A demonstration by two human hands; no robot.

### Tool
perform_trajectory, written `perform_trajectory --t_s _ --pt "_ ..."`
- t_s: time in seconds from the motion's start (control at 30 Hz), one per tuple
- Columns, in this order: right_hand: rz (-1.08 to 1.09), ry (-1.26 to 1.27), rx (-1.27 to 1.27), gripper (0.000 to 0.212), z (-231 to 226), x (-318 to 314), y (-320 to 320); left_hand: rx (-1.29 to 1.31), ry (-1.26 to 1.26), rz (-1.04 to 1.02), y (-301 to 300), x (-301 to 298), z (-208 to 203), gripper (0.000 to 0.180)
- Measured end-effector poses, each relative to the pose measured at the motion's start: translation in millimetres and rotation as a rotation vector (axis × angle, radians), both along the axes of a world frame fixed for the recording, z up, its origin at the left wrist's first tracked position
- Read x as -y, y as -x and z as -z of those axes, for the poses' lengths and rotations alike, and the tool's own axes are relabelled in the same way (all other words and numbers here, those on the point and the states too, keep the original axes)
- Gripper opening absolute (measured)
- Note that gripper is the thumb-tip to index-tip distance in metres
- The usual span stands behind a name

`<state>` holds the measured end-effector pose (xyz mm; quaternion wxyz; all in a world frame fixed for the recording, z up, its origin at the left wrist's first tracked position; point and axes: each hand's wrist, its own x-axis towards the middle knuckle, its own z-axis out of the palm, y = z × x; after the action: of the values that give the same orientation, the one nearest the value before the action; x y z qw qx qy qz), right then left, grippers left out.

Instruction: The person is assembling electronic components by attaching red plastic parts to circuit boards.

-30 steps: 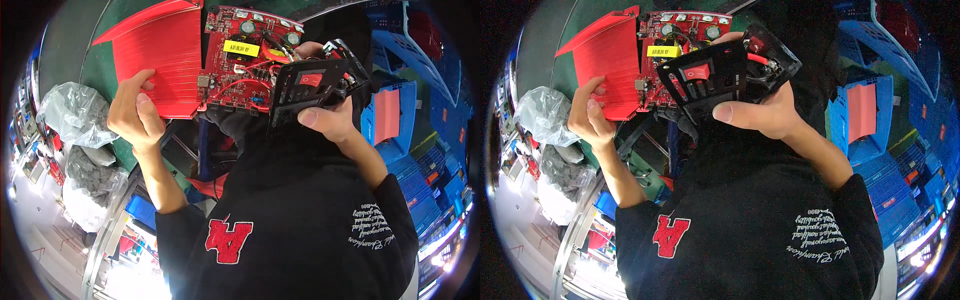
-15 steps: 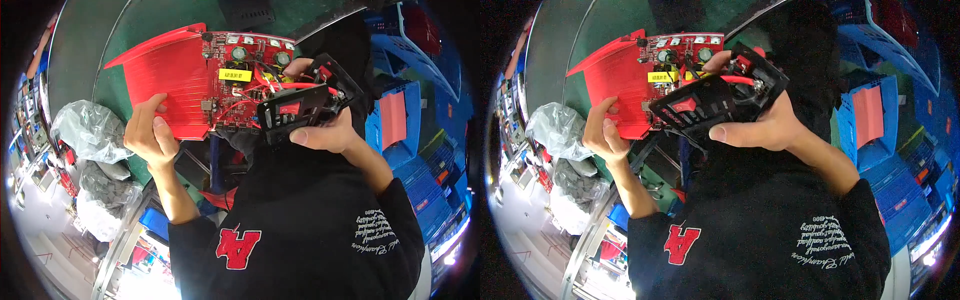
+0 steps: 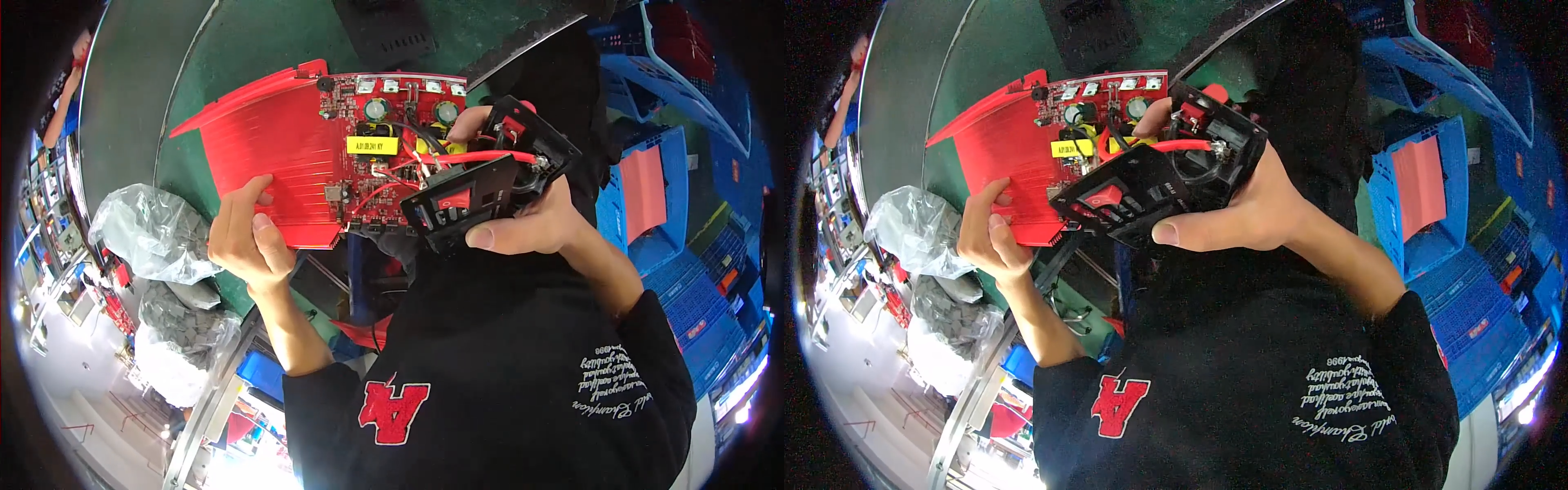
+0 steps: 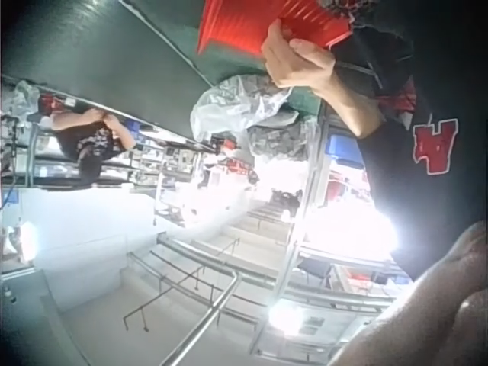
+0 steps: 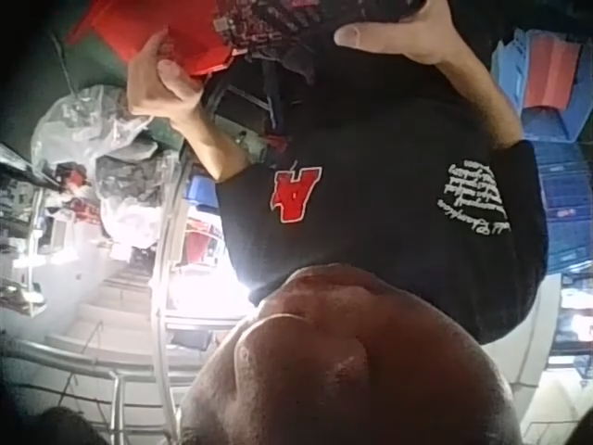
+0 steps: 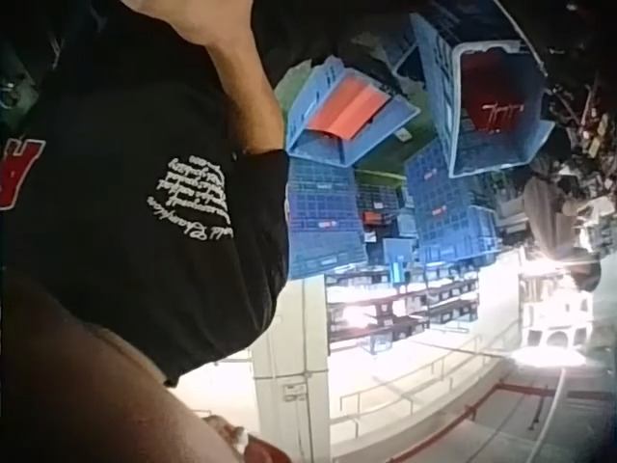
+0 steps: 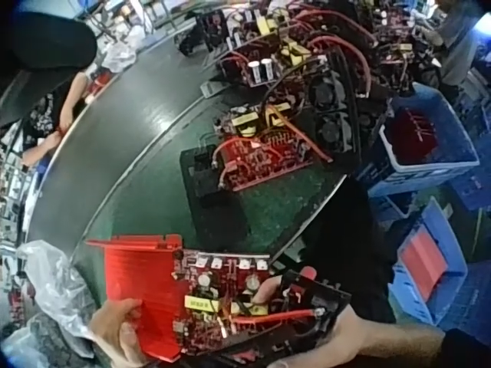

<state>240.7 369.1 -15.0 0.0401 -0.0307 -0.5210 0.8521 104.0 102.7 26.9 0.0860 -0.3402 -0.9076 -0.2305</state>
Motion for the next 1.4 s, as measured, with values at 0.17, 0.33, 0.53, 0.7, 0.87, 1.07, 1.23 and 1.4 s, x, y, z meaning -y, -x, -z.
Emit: perform_trajectory --t_s 0.17,0.33,0.53,0.7,0.87,1.07,1.23,1.4 --pt "-0.019 0.020 0.039 0.073 -4 -3 6 0.004 -0.005 0.005 0 0 0 0.038" --pt "-0.023 0.005 0.007 0.071 -4 -10 10 0.006 0.006 0.011 0 0 -2 0.038" --pt "-0.120 -0.169 0.016 0.079 -9 -19 14 0.005 0.011 0.025 1 0 -3 0.039" --pt "-0.128 -0.106 0.081 0.081 -12 -19 17 0.034 0.025 0.021 1 -1 -2 0.039" --pt "-0.108 -0.115 0.024 0.078 -14 -3 15 0.020 0.040 0.016 3 -1 -5 0.040" --pt "-0.143 -0.039 0.058 0.066 -23 12 33 0.029 0.010 0.006 2 -2 -3 0.041" --pt "-0.054 -0.127 0.206 0.068 -43 37 43 -0.091 -0.007 0.005 5 4 1 0.041" --pt "-0.059 -0.154 0.319 0.045 -57 37 57 -0.224 -0.028 -0.127 -7 8 6 0.046"
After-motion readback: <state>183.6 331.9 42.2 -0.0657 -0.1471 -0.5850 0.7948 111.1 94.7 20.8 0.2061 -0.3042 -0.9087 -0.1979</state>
